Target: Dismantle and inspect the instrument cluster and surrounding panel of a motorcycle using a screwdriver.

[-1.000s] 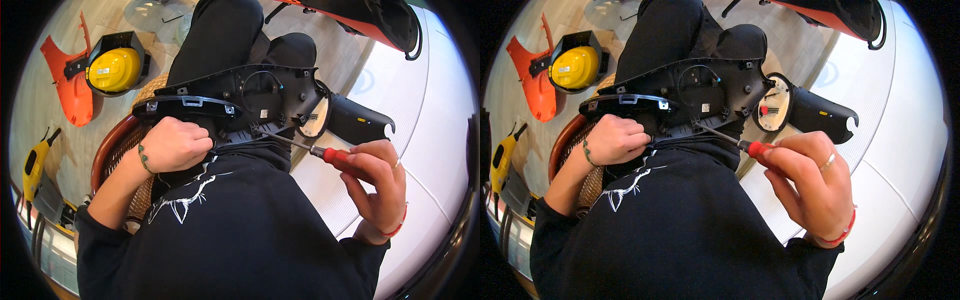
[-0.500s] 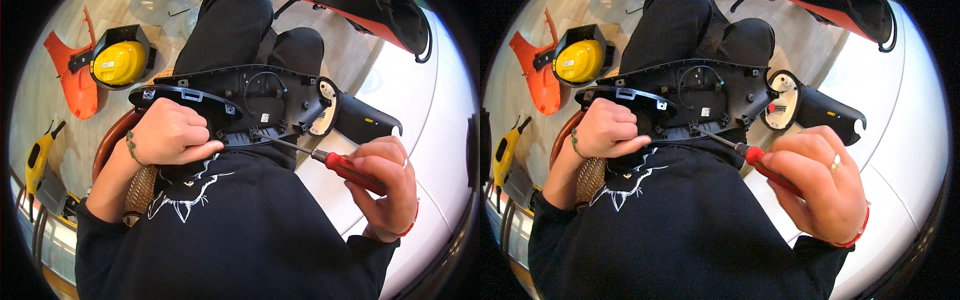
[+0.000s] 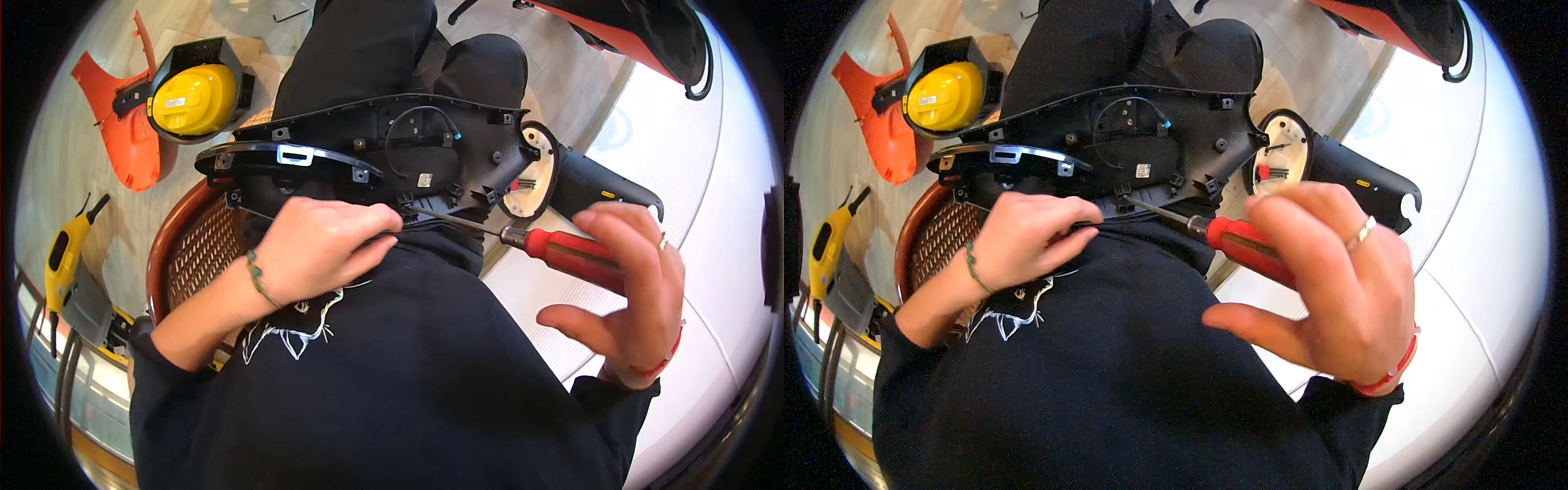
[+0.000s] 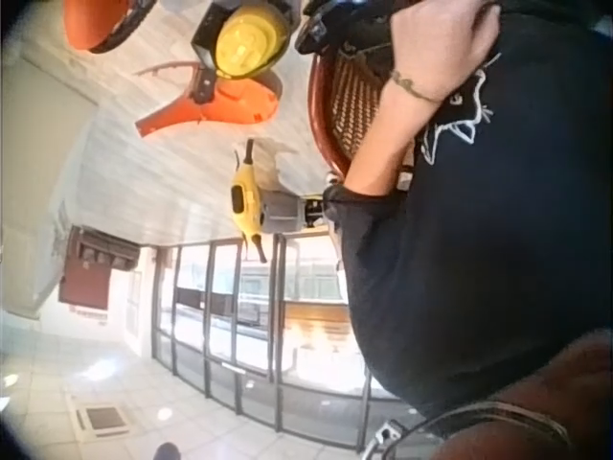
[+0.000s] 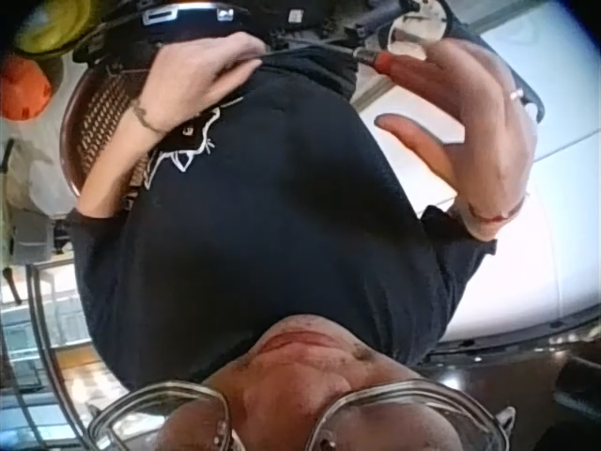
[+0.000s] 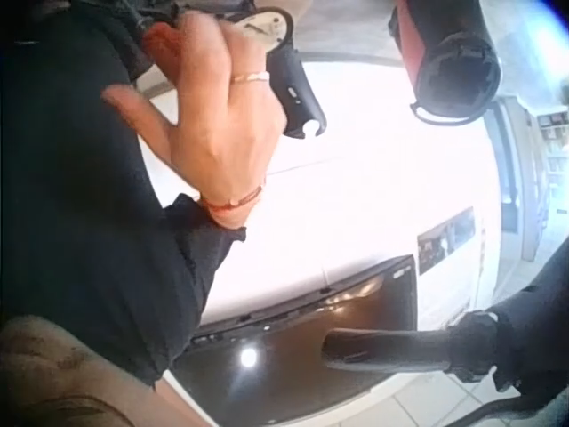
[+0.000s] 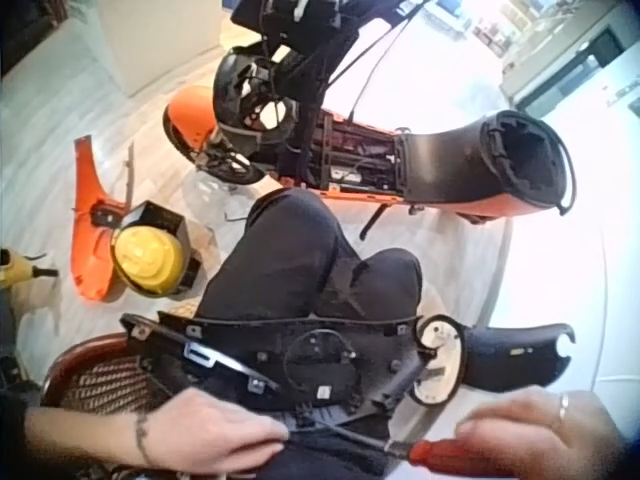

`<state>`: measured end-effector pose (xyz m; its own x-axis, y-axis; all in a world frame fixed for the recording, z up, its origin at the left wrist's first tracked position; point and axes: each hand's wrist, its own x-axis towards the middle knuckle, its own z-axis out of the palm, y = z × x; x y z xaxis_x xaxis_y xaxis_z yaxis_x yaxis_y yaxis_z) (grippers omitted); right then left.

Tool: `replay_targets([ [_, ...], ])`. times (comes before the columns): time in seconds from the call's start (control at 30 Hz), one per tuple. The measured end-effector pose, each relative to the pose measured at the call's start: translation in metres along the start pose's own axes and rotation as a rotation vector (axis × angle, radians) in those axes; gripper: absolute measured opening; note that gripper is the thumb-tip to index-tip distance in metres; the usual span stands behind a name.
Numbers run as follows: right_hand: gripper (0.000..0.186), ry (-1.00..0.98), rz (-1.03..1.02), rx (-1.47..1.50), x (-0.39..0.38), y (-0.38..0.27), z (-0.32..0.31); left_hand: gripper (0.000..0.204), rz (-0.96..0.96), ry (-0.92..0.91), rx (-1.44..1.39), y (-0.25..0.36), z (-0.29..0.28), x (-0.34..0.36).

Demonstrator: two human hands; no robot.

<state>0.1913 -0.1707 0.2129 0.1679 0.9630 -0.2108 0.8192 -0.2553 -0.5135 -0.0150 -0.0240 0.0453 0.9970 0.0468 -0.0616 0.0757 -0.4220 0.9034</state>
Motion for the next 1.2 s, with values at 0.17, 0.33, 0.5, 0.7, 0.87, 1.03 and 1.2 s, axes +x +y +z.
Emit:
replay_targets([
  [0.17,0.045,-0.086,-0.046,-0.066,-0.010,0.015,-0.003,0.021,-0.075,0.023,0.060,0.006,0.037,0.017],
  [0.33,0.048,-0.030,0.049,0.001,-0.015,0.006,-0.006,0.013,-0.142,-0.191,0.326,0.007,0.048,0.037],
  [0.5,0.057,-0.031,0.044,0.024,-0.022,0.023,-0.004,0.009,-0.098,-0.245,0.411,0.000,0.055,0.042],
  [0.7,0.053,0.066,0.072,0.136,-0.021,0.022,0.000,0.010,-0.081,-0.218,0.426,-0.003,0.058,0.040],
  [0.87,0.044,0.056,0.135,-0.071,-0.024,0.032,0.003,0.009,-0.055,-0.162,0.430,-0.007,0.058,0.038],
  [1.03,0.057,0.018,0.007,0.149,-0.017,0.025,0.002,0.009,-0.052,-0.190,0.434,-0.008,0.058,0.041],
  [1.2,0.039,0.106,0.197,-0.077,-0.023,0.028,0.002,0.010,-0.054,-0.194,0.427,-0.004,0.053,0.039],
])
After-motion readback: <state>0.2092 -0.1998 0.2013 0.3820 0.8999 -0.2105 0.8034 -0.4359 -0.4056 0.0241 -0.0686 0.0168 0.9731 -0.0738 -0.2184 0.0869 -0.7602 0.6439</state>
